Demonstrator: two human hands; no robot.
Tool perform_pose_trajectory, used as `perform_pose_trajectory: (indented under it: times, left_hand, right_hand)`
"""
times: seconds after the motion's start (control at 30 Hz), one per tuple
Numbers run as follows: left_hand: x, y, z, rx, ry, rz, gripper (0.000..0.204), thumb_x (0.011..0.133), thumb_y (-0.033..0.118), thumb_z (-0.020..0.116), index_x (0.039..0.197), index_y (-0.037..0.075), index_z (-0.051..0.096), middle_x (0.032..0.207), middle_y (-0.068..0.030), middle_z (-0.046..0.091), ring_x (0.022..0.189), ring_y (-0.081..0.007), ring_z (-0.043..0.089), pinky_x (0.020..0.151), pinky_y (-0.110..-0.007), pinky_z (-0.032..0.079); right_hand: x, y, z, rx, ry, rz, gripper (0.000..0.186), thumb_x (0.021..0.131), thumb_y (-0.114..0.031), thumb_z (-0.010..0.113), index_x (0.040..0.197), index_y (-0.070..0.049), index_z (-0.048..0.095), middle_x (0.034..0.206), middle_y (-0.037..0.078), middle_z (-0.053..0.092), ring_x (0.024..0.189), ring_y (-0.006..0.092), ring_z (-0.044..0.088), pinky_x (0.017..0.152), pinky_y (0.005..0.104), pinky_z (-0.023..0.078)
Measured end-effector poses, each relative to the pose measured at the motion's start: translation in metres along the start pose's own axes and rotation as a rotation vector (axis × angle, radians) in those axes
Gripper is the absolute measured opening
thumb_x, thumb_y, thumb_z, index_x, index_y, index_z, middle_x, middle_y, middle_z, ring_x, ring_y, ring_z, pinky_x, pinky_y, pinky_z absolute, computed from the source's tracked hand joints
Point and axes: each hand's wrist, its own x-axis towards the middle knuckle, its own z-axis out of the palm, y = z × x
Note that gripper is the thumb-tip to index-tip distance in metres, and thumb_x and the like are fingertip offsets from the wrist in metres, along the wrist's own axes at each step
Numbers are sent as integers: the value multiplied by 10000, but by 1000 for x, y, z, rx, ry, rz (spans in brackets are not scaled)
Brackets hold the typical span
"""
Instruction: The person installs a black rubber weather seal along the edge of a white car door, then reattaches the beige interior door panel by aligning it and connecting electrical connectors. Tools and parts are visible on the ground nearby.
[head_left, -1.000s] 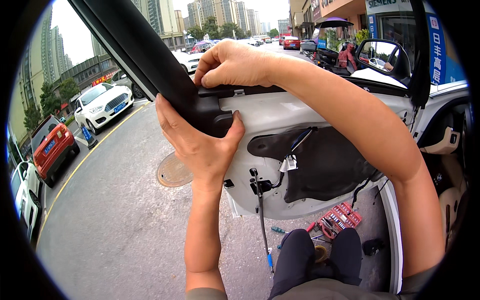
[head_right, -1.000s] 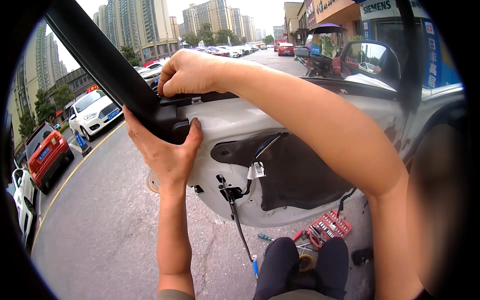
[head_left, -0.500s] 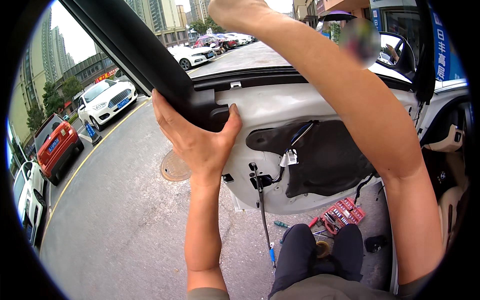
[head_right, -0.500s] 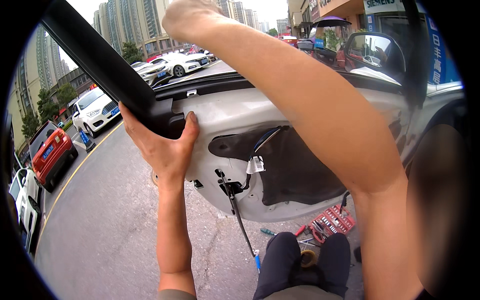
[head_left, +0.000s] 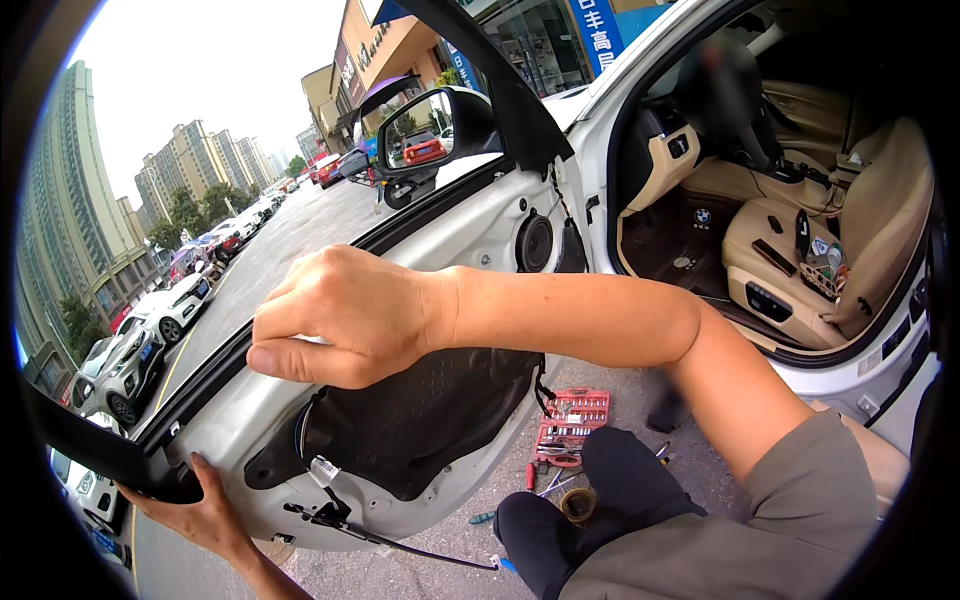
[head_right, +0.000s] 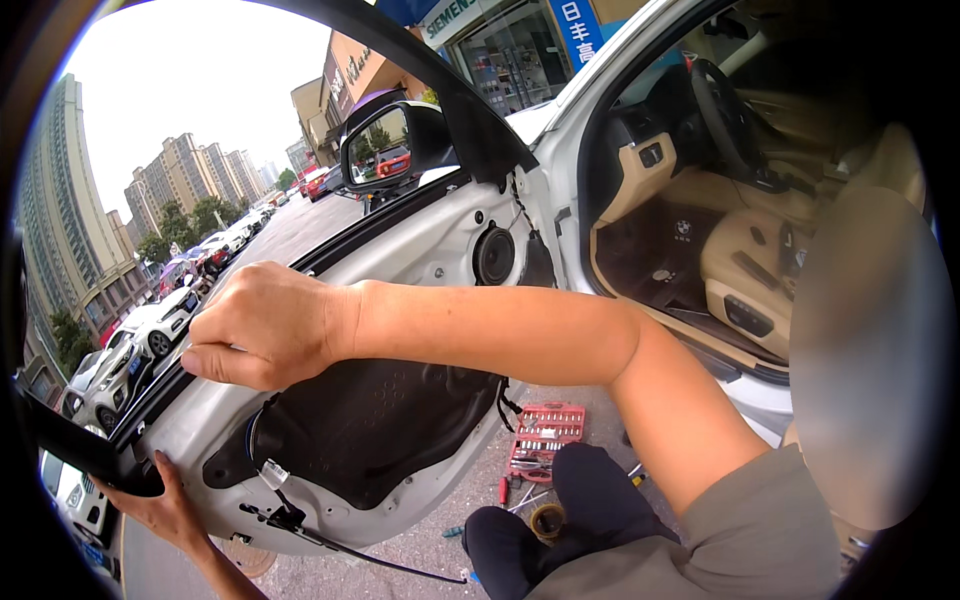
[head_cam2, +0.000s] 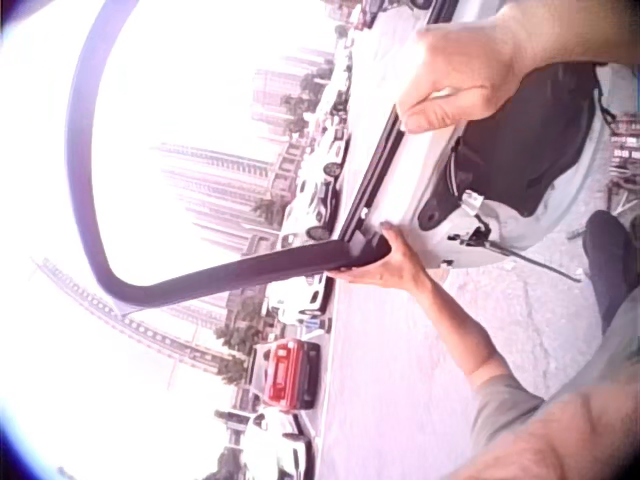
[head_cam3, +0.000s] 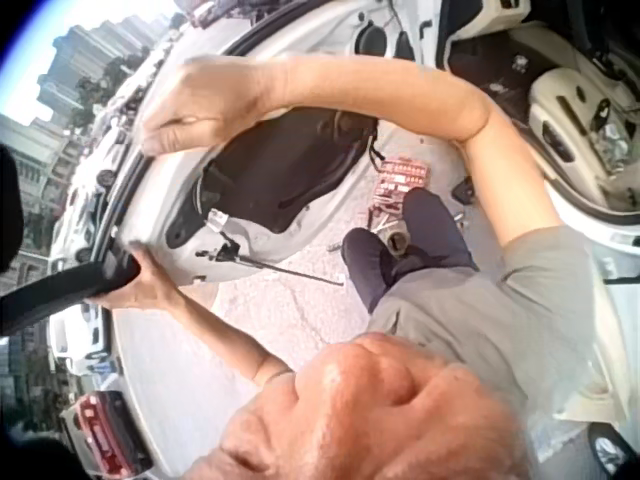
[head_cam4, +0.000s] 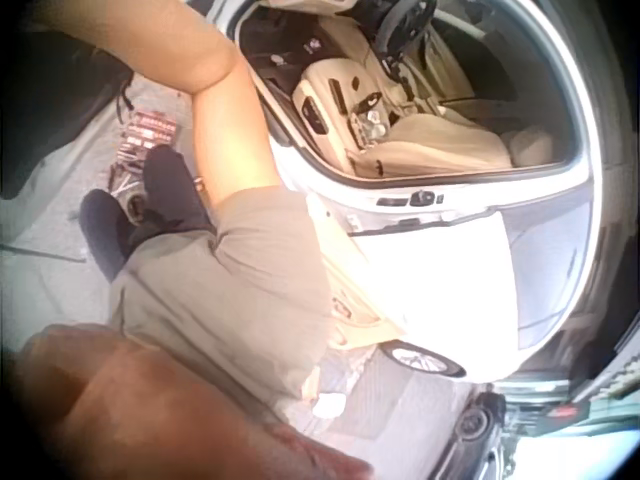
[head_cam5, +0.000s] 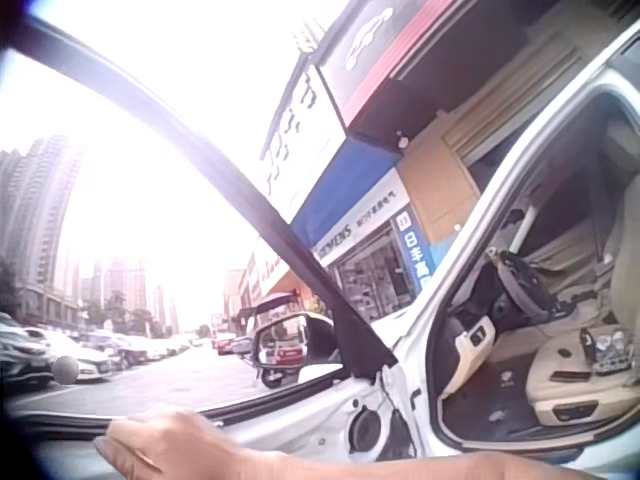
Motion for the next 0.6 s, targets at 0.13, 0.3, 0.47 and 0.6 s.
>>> perform_pose_trajectory:
  times: [0.13,0.3,0.47,0.6]
  left_hand:
    - [2,-1,5,-32,-13,-7,1004,881,365,782,1603,-5,190,1583,-253,329,1440,-385,390,1216,-463,285]
    - [-1,-20,10,111,-16,-2,988,903,446,746,1606,14,204,1543,-248,381,1393,-375,444,1185,-451,336]
    - [1,-17,12,77,-47,25,983,912,458,734,1601,2,201,1544,-279,351,1355,-378,481,1122,-431,428]
    - [13,-5,4,34,-25,38,976,901,432,755,1575,-11,207,1486,-292,412,1323,-378,503,1093,-476,453]
  right_hand:
    - [-55,89,-106,-103,-221,612,770,1042,-657,367,1071,27,721,957,174,732,963,264,696,898,371,527]
    - [-28,224,-182,-469,-176,736,990,987,-775,222,1348,67,595,1261,263,664,1344,379,536,1136,447,406]
    - [-110,224,-96,-459,-24,515,775,1040,-663,319,1433,-32,541,1424,225,566,1392,373,473,1174,427,369]
    - [-123,178,-83,-459,65,620,661,1067,-554,361,1415,-29,558,1433,203,565,1364,360,500,1160,477,362]
